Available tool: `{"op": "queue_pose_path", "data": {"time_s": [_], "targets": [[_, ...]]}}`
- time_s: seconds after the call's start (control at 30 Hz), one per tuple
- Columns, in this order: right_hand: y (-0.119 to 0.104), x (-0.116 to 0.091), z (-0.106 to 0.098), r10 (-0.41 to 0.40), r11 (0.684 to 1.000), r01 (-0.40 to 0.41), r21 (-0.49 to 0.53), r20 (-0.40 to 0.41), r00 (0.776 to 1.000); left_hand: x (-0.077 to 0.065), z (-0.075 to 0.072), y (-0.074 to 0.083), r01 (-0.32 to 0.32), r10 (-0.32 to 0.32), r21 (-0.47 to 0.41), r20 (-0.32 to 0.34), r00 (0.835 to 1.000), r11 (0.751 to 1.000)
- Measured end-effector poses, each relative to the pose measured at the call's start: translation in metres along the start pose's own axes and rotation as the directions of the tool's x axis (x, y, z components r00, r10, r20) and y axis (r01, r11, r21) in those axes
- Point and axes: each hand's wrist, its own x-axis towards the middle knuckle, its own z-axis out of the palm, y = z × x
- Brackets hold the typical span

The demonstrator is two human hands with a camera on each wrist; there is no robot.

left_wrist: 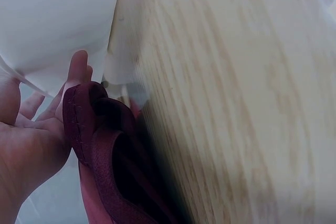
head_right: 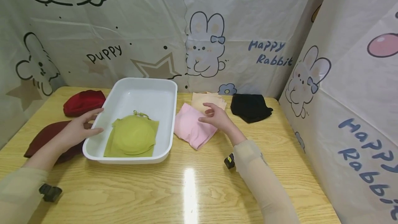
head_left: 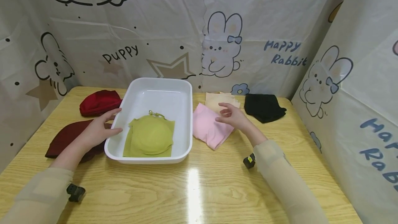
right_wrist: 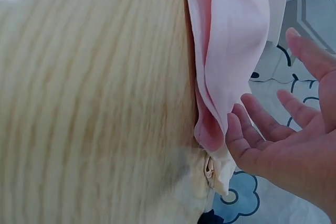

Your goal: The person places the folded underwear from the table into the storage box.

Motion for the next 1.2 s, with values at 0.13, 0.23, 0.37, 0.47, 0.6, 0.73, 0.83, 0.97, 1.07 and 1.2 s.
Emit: {"op": "queue_pose_path", "data": {"time_s": [0.13,0.23,0.37,0.47,0.6,0.73,0.83,0.97,1.07,1.2], "targets": [[0.001,0.006,0.002,0.010,1.000,-0.009,-0.020,0.028,1.000,0.000,0.000,0.000,0.001,-0.001,-0.003,0.000,1.000,1.000],[0.001,0.008,0.005,0.009,0.999,-0.008,-0.039,0.047,0.999,0.000,0.000,0.000,0.002,-0.002,-0.006,-0.001,1.000,1.000],[0.001,0.011,0.010,-0.005,0.996,0.011,-0.087,0.066,0.998,0.000,0.001,-0.001,0.006,-0.006,-0.008,-0.001,1.000,1.000],[0.001,0.012,0.014,-0.005,0.994,0.012,-0.112,0.063,0.998,0.001,0.001,-0.002,0.004,-0.004,-0.009,0.000,1.000,1.000],[0.001,0.014,0.016,0.010,0.992,-0.003,-0.124,0.054,0.998,0.001,0.001,-0.001,0.002,-0.002,-0.008,0.000,1.000,1.000],[0.002,0.016,0.017,0.032,0.990,-0.023,-0.140,0.059,0.998,0.001,0.001,-0.001,0.007,-0.007,-0.003,0.000,1.000,1.000],[0.004,0.017,0.017,0.050,0.989,-0.040,-0.142,0.070,0.996,0.001,0.001,-0.001,0.014,-0.014,-0.002,0.000,1.000,1.000],[0.005,0.015,0.016,0.071,0.989,-0.057,-0.137,0.099,0.993,0.002,0.001,0.000,0.023,-0.023,0.003,0.000,1.000,1.000],[0.005,0.013,0.016,0.075,0.992,-0.063,-0.112,0.112,0.991,0.002,0.001,0.000,0.028,-0.028,0.005,0.001,1.000,1.000],[0.004,0.011,0.015,0.051,0.998,-0.047,-0.042,0.104,0.993,0.002,0.001,-0.001,0.028,-0.028,-0.005,0.004,1.000,1.000]]}}
